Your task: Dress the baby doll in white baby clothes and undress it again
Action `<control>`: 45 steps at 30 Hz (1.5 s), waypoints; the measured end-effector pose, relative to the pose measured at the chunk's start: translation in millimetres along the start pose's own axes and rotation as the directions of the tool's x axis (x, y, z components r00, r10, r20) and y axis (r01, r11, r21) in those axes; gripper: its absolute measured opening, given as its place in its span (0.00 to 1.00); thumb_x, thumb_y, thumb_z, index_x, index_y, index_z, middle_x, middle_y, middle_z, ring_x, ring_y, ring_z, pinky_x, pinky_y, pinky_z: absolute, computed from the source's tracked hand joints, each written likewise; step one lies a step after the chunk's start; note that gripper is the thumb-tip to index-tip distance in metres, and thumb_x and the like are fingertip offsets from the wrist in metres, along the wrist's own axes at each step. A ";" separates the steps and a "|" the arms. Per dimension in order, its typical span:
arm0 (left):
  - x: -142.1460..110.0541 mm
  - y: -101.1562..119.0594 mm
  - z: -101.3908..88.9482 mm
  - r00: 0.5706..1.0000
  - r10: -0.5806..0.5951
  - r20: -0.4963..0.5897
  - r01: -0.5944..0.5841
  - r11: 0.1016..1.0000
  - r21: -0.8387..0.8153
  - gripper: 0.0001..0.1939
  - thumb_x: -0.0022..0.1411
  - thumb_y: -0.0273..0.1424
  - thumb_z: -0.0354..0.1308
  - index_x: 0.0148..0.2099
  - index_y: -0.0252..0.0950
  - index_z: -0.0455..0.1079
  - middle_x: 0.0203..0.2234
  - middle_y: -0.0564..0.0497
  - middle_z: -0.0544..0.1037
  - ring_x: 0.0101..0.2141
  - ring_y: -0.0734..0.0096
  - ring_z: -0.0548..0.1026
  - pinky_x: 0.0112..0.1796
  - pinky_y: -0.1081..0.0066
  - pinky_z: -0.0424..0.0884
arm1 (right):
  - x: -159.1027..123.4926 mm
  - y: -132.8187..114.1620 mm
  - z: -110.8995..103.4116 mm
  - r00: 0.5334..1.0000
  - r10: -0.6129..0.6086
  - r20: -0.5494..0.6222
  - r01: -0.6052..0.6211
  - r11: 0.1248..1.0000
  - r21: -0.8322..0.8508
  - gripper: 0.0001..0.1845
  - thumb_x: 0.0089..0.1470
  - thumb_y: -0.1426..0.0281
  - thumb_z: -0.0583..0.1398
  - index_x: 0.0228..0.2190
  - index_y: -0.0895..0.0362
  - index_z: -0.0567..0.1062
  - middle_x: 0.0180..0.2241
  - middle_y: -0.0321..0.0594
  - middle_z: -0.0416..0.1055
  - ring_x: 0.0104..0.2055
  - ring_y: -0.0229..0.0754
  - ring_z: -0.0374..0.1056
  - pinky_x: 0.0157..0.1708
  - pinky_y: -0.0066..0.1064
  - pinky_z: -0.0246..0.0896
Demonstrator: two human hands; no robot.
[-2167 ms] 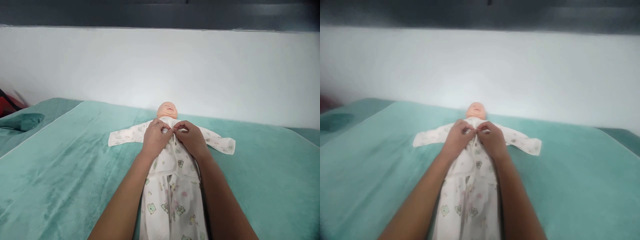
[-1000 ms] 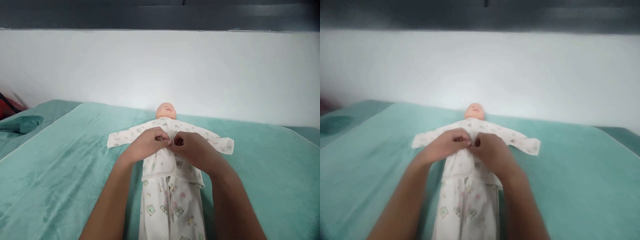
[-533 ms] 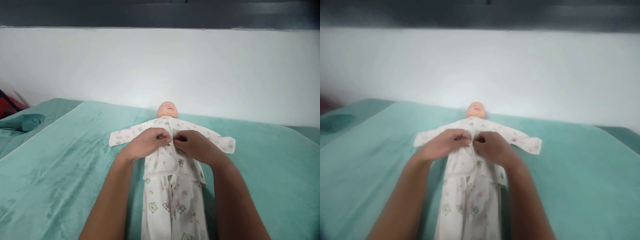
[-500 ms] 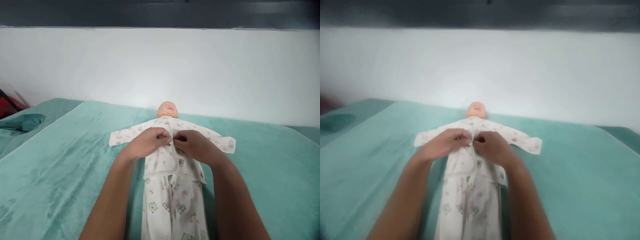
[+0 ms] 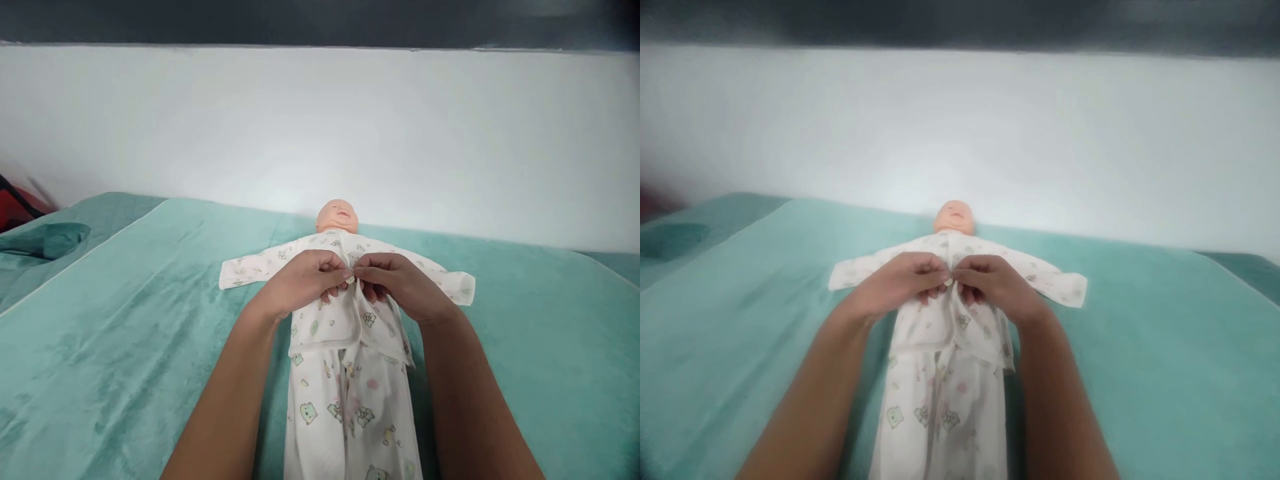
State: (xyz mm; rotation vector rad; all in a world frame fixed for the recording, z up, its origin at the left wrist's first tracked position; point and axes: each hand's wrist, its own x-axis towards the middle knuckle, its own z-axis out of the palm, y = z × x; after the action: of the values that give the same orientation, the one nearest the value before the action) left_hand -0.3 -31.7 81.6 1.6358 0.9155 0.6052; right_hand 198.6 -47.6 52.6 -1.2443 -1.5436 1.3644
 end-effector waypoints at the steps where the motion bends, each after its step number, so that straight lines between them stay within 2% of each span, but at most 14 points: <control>1: 0.4 0.1 0.6 1.000 -0.001 -0.002 0.001 1.000 -0.009 0.12 0.59 0.38 0.59 0.30 0.35 0.69 0.26 0.52 0.73 0.26 0.75 0.70 0.28 0.73 0.67 | 0.3 0.8 -0.4 1.000 -0.002 0.003 0.002 1.000 0.002 0.18 0.53 0.56 0.62 0.23 0.57 0.73 0.19 0.33 0.67 0.22 0.34 0.60 0.24 0.28 0.52; 7: 2.2 -1.2 3.5 1.000 0.010 -0.027 -0.012 0.998 -0.062 0.11 0.58 0.37 0.61 0.30 0.35 0.70 0.25 0.52 0.75 0.25 0.76 0.70 0.28 0.73 0.68 | -0.2 4.7 -4.9 0.999 -0.028 0.042 0.027 1.000 0.015 0.19 0.56 0.55 0.60 0.26 0.57 0.75 0.21 0.35 0.69 0.23 0.34 0.61 0.24 0.28 0.52; 11: 3.2 -3.9 3.9 0.999 0.009 -0.030 -0.012 0.996 -0.087 0.08 0.58 0.35 0.60 0.31 0.35 0.69 0.24 0.52 0.75 0.26 0.76 0.71 0.29 0.73 0.69 | -3.6 2.5 -6.2 0.995 -0.040 0.095 0.041 0.999 -0.014 0.12 0.54 0.60 0.62 0.31 0.57 0.75 0.21 0.33 0.66 0.22 0.33 0.58 0.22 0.27 0.48; 14: 2.9 -3.8 4.4 1.000 0.017 -0.020 -0.019 0.995 -0.097 0.09 0.58 0.37 0.60 0.32 0.36 0.68 0.23 0.53 0.73 0.26 0.75 0.71 0.29 0.73 0.69 | -5.4 -0.6 -4.8 0.994 -0.031 0.100 0.035 0.999 -0.037 0.10 0.51 0.63 0.64 0.33 0.56 0.74 0.24 0.32 0.66 0.24 0.33 0.59 0.23 0.27 0.51; 19: 1.0 -0.7 5.9 1.000 0.012 -0.015 -0.012 0.999 -0.048 0.13 0.57 0.41 0.61 0.32 0.37 0.67 0.23 0.55 0.71 0.24 0.76 0.69 0.26 0.74 0.65 | -4.2 -1.8 -2.3 0.995 -0.052 0.086 0.058 0.996 -0.071 0.09 0.49 0.64 0.65 0.31 0.55 0.72 0.25 0.31 0.64 0.26 0.34 0.59 0.25 0.27 0.53; 25: 1.7 0.2 6.2 1.000 0.010 -0.025 -0.011 1.000 -0.027 0.05 0.57 0.33 0.58 0.33 0.37 0.66 0.22 0.56 0.70 0.23 0.76 0.69 0.25 0.74 0.63 | -2.6 0.0 -1.8 0.994 -0.069 0.079 0.077 0.993 -0.094 0.09 0.47 0.67 0.65 0.30 0.55 0.70 0.29 0.33 0.65 0.30 0.36 0.60 0.29 0.29 0.55; 29: 2.2 -1.2 5.0 1.000 0.024 -0.012 -0.025 0.996 -0.084 0.03 0.54 0.28 0.57 0.33 0.37 0.66 0.23 0.55 0.71 0.24 0.76 0.70 0.27 0.74 0.67 | -2.7 -0.5 -1.4 0.996 -0.068 0.057 0.075 0.991 -0.113 0.11 0.45 0.67 0.65 0.29 0.55 0.68 0.27 0.32 0.62 0.29 0.36 0.58 0.27 0.28 0.53; 34: 4.1 -6.5 4.0 0.997 0.073 -0.018 -0.075 0.977 -0.200 0.06 0.55 0.30 0.60 0.33 0.36 0.66 0.25 0.55 0.70 0.23 0.79 0.68 0.27 0.74 0.67 | -2.7 -1.9 -1.3 0.997 -0.051 0.057 0.056 0.995 -0.086 0.14 0.45 0.64 0.67 0.29 0.54 0.67 0.25 0.30 0.61 0.25 0.33 0.55 0.24 0.26 0.49; 37: 5.9 -10.6 2.6 0.996 0.087 -0.001 -0.085 0.967 -0.239 0.06 0.55 0.31 0.61 0.34 0.36 0.66 0.25 0.55 0.70 0.24 0.78 0.68 0.28 0.74 0.67 | -2.8 -1.4 -1.9 0.996 -0.043 0.084 0.049 0.997 -0.060 0.15 0.49 0.60 0.66 0.29 0.54 0.67 0.22 0.28 0.59 0.23 0.32 0.53 0.22 0.26 0.47; 41: 4.6 -11.3 -1.5 0.995 0.061 0.074 -0.048 0.985 -0.163 0.03 0.57 0.29 0.58 0.35 0.37 0.68 0.26 0.55 0.71 0.25 0.78 0.69 0.27 0.75 0.66 | -3.9 -2.3 -2.1 0.991 -0.054 0.121 0.059 0.997 -0.043 0.13 0.56 0.58 0.61 0.33 0.54 0.69 0.20 0.27 0.58 0.21 0.31 0.54 0.20 0.26 0.45; 45: -2.0 -3.7 -5.9 0.988 -0.018 0.155 0.018 1.000 0.002 0.03 0.57 0.30 0.57 0.36 0.39 0.69 0.28 0.53 0.76 0.30 0.73 0.72 0.24 0.77 0.62 | -4.9 -4.6 -0.9 0.991 -0.047 0.129 0.050 0.999 -0.021 0.11 0.57 0.60 0.60 0.36 0.54 0.70 0.22 0.29 0.62 0.20 0.31 0.56 0.19 0.25 0.45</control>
State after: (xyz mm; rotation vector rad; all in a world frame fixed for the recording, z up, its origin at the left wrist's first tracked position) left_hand -7.0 -29.7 79.8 1.6485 0.8153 0.4590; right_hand 199.9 -51.8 57.6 -1.1451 -1.6726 1.4215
